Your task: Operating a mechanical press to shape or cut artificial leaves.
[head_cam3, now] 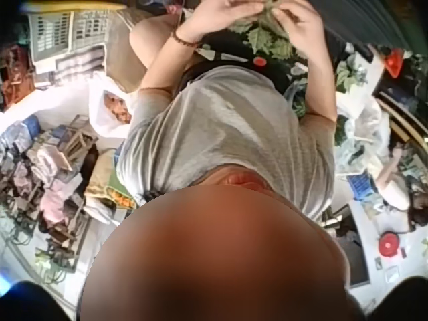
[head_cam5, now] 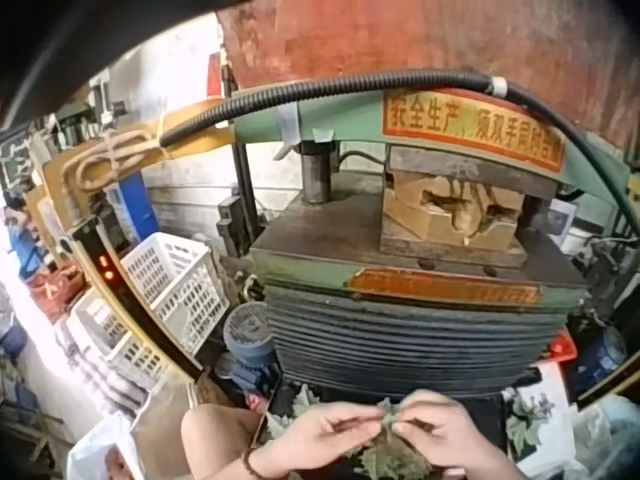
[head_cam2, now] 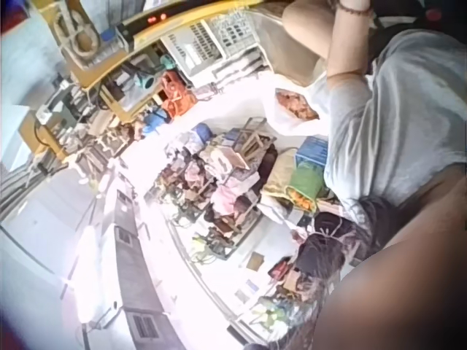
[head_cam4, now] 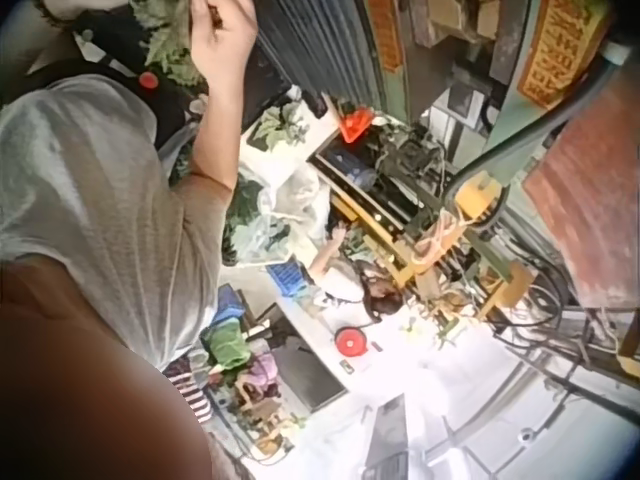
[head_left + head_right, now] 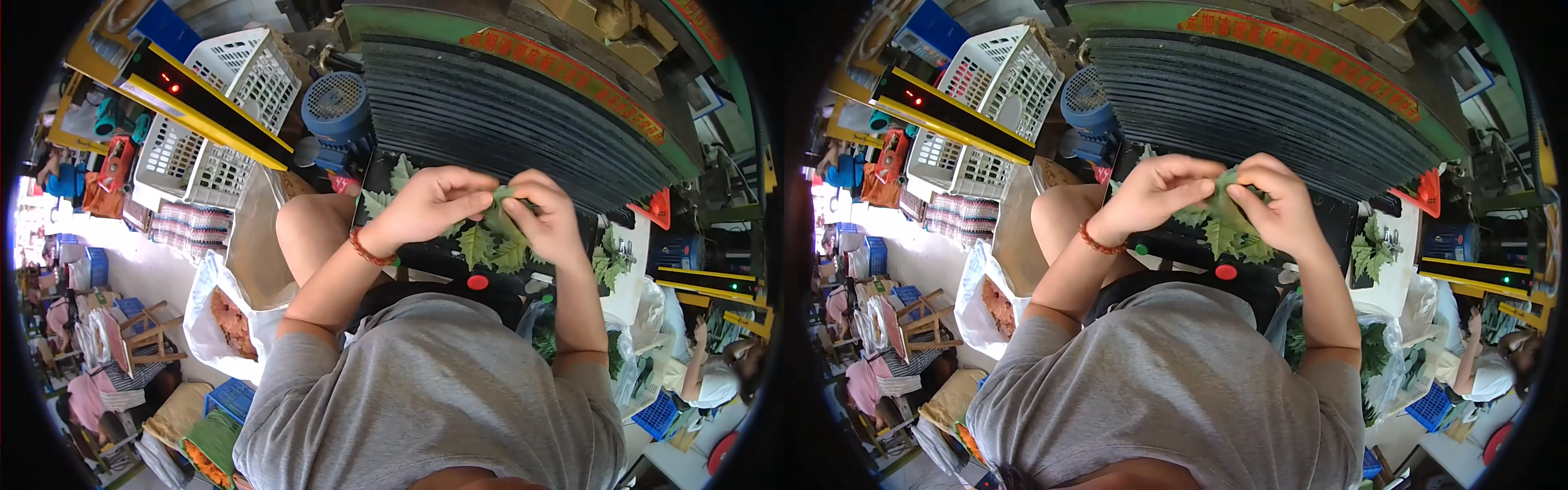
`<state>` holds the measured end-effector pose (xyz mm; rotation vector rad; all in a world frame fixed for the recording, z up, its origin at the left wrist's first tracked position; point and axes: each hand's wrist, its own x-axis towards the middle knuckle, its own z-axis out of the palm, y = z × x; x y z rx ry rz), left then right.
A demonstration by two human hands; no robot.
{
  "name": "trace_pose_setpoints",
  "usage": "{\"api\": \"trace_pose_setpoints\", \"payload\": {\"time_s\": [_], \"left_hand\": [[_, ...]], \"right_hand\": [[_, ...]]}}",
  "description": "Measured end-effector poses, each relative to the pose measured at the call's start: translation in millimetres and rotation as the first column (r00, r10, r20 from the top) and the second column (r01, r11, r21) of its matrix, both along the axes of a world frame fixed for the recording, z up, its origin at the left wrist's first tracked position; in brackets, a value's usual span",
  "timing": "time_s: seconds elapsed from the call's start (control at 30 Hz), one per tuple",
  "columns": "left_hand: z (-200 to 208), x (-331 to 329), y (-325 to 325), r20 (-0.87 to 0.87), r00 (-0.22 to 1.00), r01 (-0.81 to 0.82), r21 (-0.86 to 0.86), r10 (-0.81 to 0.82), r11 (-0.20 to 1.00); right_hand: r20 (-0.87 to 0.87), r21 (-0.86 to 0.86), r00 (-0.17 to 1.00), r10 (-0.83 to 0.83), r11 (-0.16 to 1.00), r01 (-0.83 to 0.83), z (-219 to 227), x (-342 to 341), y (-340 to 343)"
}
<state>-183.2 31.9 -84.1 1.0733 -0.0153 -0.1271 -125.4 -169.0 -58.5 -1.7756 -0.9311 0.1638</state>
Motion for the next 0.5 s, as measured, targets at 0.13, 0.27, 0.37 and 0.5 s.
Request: {"api": "trace_pose_setpoints", "payload": {"time_s": [0.13, 0.27, 0.37, 0.5], "left_hand": [[-13, 8, 11, -0.018, 0.991, -0.122, 0.242, 0.131, 0.962], [-41, 10, 31, -0.031, 0.942, -0.33, 0.119, 0.336, 0.937], [-20, 4, 18, -0.144, 0.971, -0.216, -0.17, 0.192, 0.962], [-17, 0, -3, -0.264, 0.964, -0.026, -0.163, -0.018, 0.986]], "right_hand": [[0.265, 0.066, 0.953, -0.148, 0.989, 0.136, 2, -13, 4], [0.329, 0.092, 0.935, -0.136, 0.99, 0.111, 8, -22, 2], [0.357, 0.098, 0.917, -0.176, 0.984, 0.15, 2, -20, 4], [0.373, 0.088, 0.898, -0.234, 0.972, 0.217, -9, -10, 12]]}}
